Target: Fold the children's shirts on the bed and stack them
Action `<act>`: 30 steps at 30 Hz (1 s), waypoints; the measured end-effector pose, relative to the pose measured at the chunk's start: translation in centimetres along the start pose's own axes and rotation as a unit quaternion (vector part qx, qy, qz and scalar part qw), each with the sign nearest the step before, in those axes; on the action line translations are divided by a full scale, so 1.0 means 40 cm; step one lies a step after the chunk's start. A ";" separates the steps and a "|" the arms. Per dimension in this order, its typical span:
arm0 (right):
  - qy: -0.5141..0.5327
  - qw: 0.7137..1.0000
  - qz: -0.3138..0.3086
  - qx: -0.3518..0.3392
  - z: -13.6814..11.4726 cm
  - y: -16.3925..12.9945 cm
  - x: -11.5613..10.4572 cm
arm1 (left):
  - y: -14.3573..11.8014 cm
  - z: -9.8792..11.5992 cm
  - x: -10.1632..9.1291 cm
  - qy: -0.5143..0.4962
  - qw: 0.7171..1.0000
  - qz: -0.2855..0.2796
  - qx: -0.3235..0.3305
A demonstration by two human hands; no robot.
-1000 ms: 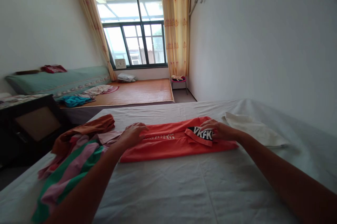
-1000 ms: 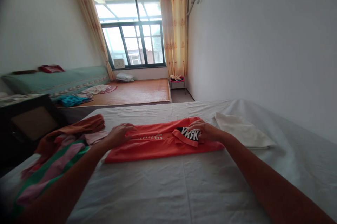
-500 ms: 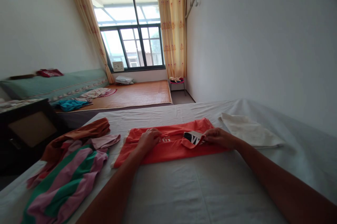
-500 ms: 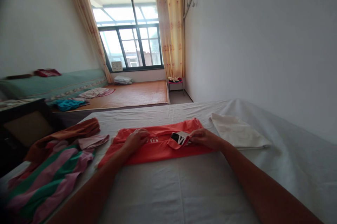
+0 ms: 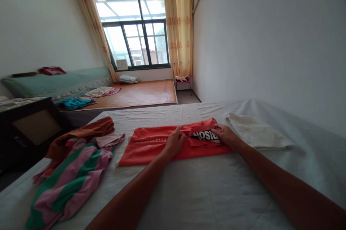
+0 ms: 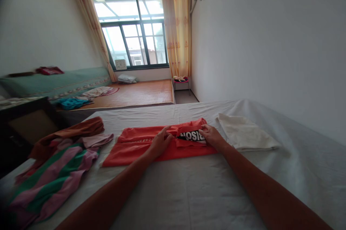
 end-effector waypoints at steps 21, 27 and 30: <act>-0.427 0.859 -0.081 -0.271 -0.138 -0.099 0.162 | -0.037 -0.245 -0.358 0.406 0.893 0.029 -0.192; -0.469 0.839 -0.068 -0.265 -0.151 -0.091 0.189 | -0.019 -0.050 -0.171 0.294 0.954 -0.005 0.061; -0.445 0.846 -0.075 -0.283 -0.138 -0.096 0.181 | -0.051 0.054 -0.046 0.215 0.957 -0.070 0.182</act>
Point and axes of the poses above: each hand's wrist, its own y-axis towards the middle knuckle, its own x-axis out of the palm, z = x × y, the point moved 5 cm from there along y, towards the middle knuckle, and after that the axes turned 4 degrees about z, right-handed, at the moved point
